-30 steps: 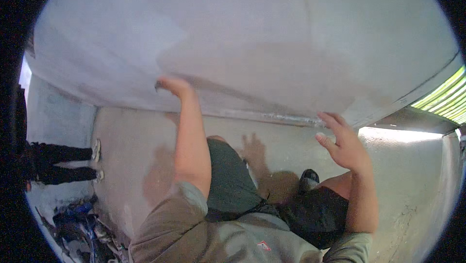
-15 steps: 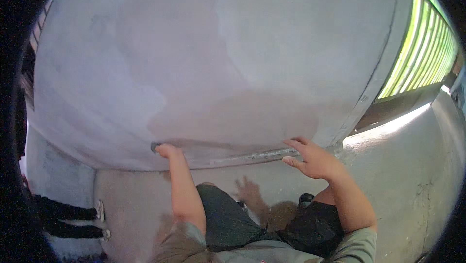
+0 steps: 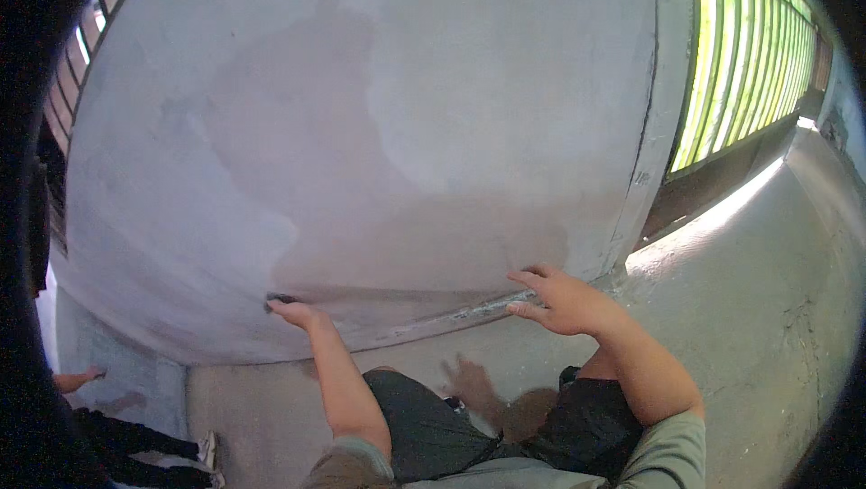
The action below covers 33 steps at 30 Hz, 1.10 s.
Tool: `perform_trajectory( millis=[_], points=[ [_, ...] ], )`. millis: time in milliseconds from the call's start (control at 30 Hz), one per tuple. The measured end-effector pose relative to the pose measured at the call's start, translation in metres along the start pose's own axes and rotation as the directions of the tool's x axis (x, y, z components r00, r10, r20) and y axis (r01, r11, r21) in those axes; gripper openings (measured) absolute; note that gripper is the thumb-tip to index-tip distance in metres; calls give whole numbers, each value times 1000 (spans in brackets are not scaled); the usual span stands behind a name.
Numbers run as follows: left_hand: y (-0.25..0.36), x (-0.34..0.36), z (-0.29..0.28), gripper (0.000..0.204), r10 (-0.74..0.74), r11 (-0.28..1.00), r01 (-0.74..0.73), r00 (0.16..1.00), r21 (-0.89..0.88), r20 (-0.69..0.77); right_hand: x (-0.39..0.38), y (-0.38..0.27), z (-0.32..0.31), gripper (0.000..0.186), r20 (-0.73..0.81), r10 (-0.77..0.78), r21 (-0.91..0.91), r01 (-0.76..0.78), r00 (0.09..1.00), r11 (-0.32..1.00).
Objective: The person sands a wall with sandpaper by hand.
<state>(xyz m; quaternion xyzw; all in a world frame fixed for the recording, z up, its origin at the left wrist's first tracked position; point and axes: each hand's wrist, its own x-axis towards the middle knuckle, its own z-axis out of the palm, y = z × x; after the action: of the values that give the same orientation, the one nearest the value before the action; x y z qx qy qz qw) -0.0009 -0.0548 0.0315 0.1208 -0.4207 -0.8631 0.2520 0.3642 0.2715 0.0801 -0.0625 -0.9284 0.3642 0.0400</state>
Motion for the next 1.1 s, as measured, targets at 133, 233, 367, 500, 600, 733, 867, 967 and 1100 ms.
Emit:
perform_trajectory(
  millis=[133,233,367,500,600,733,867,967,1100],
  points=[
    [-6,-5,5,74,359,892,-402,908,205,217,4,2,3,63,-56,-108,-108,102,993,989],
    [-18,2,-5,80,292,852,-340,940,399,177,3,2,0,64,37,22,-48,-21,999,999],
    [-23,11,-17,84,-243,949,267,958,166,-152,2,0,-4,68,34,10,-50,-8,999,999],
    [-12,4,-19,89,-179,935,202,978,292,-105,1,1,-4,70,49,26,-19,-25,998,1000],
    [-2,-4,-14,91,-59,929,59,998,365,-11,2,4,-1,70,50,21,-24,-19,999,1000],
    [-6,2,-10,79,-85,925,138,983,354,-160,5,5,2,70,38,17,-40,-16,999,999],
    [-26,25,-22,75,-85,939,180,947,294,-309,2,5,-1,70,73,55,-10,-54,996,998],
    [-37,43,-36,64,-64,934,181,933,309,-355,0,5,-2,69,65,53,-37,-51,996,998],
    [-47,50,-42,48,-14,939,157,906,306,-423,1,4,-3,70,61,45,-58,-42,997,997]
  ],
)
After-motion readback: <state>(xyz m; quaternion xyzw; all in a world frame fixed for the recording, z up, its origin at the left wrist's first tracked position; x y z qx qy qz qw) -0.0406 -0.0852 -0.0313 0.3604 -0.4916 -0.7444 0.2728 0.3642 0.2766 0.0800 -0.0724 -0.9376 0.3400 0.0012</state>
